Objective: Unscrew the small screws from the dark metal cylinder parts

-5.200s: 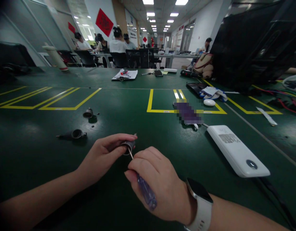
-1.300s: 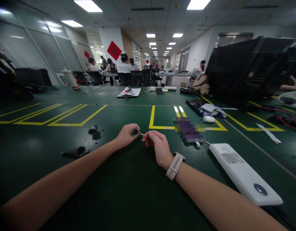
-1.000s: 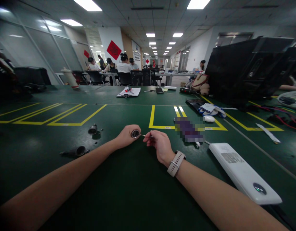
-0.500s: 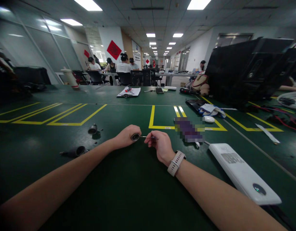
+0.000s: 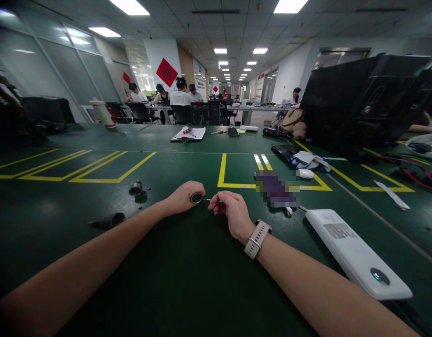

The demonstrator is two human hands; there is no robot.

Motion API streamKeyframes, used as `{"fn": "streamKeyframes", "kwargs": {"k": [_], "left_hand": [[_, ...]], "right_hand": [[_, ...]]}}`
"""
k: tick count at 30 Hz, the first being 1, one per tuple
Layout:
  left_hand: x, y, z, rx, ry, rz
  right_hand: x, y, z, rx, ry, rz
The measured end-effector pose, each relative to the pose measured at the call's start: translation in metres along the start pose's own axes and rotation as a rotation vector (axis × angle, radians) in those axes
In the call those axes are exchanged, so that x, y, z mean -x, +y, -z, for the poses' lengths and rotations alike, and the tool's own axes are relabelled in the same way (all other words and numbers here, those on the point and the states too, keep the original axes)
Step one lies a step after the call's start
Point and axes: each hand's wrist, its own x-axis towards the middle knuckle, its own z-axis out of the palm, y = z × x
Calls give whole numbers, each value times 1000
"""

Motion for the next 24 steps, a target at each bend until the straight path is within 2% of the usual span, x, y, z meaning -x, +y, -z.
{"fn": "streamKeyframes", "kwargs": {"k": [17, 21, 24], "left_hand": [[1, -2, 1, -80, -29, -35], [1, -2, -1, -23, 5, 41], [1, -2, -2, 30, 31, 128]], "right_hand": [[-1, 2, 2, 34, 34, 36], [1, 2, 3, 89, 29, 142], [6, -1, 1, 281, -38, 229]]}}
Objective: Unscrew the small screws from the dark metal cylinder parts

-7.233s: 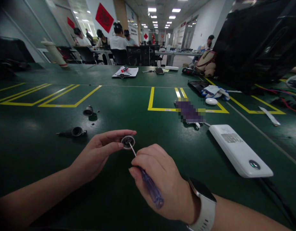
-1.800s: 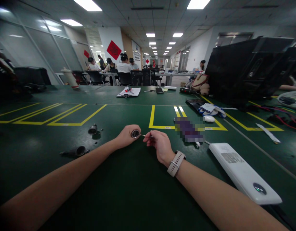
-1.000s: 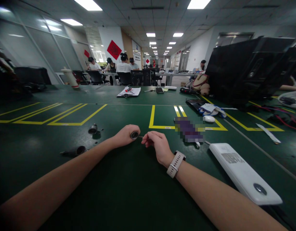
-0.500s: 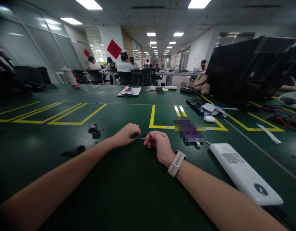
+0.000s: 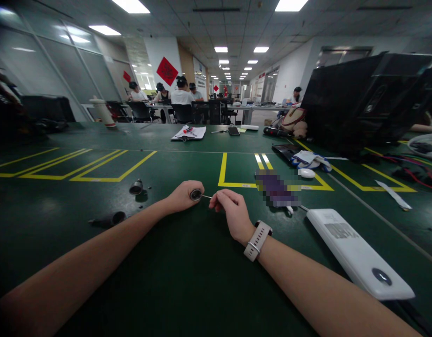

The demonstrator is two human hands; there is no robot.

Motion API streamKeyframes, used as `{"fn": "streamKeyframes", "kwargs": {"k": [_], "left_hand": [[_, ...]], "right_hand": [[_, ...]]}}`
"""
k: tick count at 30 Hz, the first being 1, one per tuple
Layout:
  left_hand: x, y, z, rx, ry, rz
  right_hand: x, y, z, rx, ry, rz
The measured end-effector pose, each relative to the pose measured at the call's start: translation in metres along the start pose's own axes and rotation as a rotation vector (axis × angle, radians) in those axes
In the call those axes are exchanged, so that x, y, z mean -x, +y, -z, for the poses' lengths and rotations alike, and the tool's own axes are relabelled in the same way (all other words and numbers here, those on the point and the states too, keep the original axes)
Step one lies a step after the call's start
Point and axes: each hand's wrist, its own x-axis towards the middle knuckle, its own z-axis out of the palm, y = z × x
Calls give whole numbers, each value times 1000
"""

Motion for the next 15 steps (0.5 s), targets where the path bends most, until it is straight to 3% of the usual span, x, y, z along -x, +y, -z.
{"fn": "streamKeyframes", "kwargs": {"k": [4, 8, 15], "left_hand": [[1, 0, -1, 31, 18, 42], [1, 1, -3, -13, 44, 38], [1, 3, -3, -85, 50, 55]], "right_hand": [[6, -8, -4, 257, -64, 92], [6, -9, -8, 362, -84, 158], [4, -8, -7, 368, -90, 57]]}}
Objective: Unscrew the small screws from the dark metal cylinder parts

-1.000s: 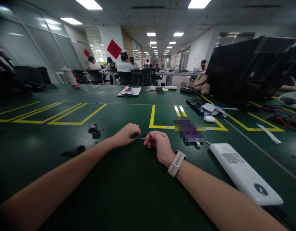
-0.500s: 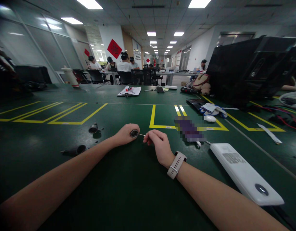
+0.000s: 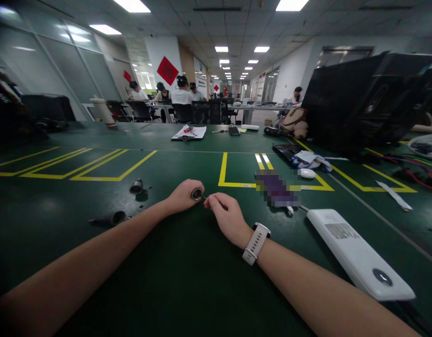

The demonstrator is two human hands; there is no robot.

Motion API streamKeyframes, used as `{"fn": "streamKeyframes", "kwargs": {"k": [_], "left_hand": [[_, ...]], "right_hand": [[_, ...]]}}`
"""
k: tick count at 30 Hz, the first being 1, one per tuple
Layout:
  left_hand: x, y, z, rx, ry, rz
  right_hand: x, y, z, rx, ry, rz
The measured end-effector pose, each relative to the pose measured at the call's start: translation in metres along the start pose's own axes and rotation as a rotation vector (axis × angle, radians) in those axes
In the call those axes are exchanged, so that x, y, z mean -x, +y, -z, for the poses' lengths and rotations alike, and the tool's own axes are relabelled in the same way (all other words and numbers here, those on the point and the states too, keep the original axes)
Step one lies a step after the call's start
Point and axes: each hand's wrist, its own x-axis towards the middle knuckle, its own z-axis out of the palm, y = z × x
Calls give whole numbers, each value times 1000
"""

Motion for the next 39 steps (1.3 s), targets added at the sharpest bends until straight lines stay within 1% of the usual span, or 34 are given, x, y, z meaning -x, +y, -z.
{"fn": "streamKeyframes", "kwargs": {"k": [5, 8, 10, 13, 16, 18, 21, 24, 26, 28, 31, 35, 39], "left_hand": [[0, 0, 1, 34, -5, 8], [0, -1, 1, 67, 19, 10], [1, -2, 0, 94, 65, 13], [1, -2, 1, 160, 117, 17], [2, 0, 2, 227, 110, 9], [2, 2, 2, 255, 103, 1], [1, 1, 1, 242, 121, -4], [1, -1, -1, 153, 147, 5], [0, -3, -2, 74, 145, 4], [0, -4, -2, 8, 143, 0], [0, -3, -2, -10, 151, 1], [2, -2, -1, 109, 142, -10], [2, 0, 0, 207, 139, -17]], "right_hand": [[0, 1, 1, -108, -32, -43], [-1, 4, 0, -195, -17, -67], [-3, 6, -1, -308, -1, -104], [-5, 8, -1, -529, 13, -207], [-8, 9, 1, -693, 14, -302], [-10, 10, 2, -751, 15, -321], [-9, 10, 2, -755, 28, -303], [-6, 8, -2, -646, 57, -242], [-4, 7, -4, -558, 66, -208], [-4, 7, -6, -516, 59, -195], [-5, 7, -4, -583, 44, -237], [-9, 6, 1, -744, 40, -350], [-11, 7, 3, -813, 46, -387]]}}
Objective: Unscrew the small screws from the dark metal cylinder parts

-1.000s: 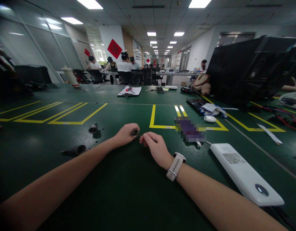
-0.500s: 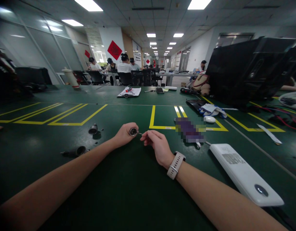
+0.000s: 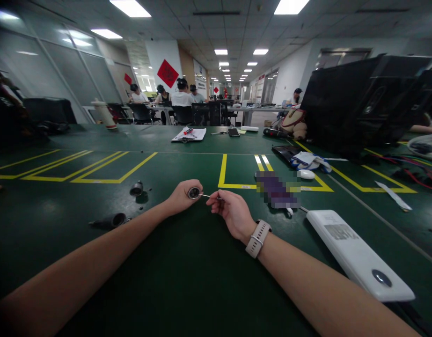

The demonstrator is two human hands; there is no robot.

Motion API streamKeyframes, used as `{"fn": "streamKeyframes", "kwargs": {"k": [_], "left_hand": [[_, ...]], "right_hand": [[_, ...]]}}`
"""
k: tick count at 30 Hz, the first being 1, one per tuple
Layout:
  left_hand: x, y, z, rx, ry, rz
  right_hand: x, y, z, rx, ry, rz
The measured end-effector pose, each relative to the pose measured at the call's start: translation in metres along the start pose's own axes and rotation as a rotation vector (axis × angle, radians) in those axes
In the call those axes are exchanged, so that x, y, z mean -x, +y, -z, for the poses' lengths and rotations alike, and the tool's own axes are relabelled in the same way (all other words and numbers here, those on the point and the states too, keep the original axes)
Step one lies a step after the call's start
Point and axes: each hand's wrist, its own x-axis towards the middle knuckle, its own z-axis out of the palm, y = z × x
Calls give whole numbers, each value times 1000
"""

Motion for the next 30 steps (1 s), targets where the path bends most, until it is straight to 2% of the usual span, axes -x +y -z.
{"fn": "streamKeyframes", "kwargs": {"k": [8, 12, 22, 30], "left_hand": [[-1, -6, -3, -173, 12, 7], [-1, -6, -4, -194, -6, -16], [-1, -2, -1, 44, 2, 4], [-2, 0, -2, -99, -83, -90]], "right_hand": [[4, 5, -4, 143, 7, 126], [6, 4, -5, 175, -5, 91], [-3, 2, 5, -23, -12, -42], [-1, 3, 3, -4, 13, 3]]}}
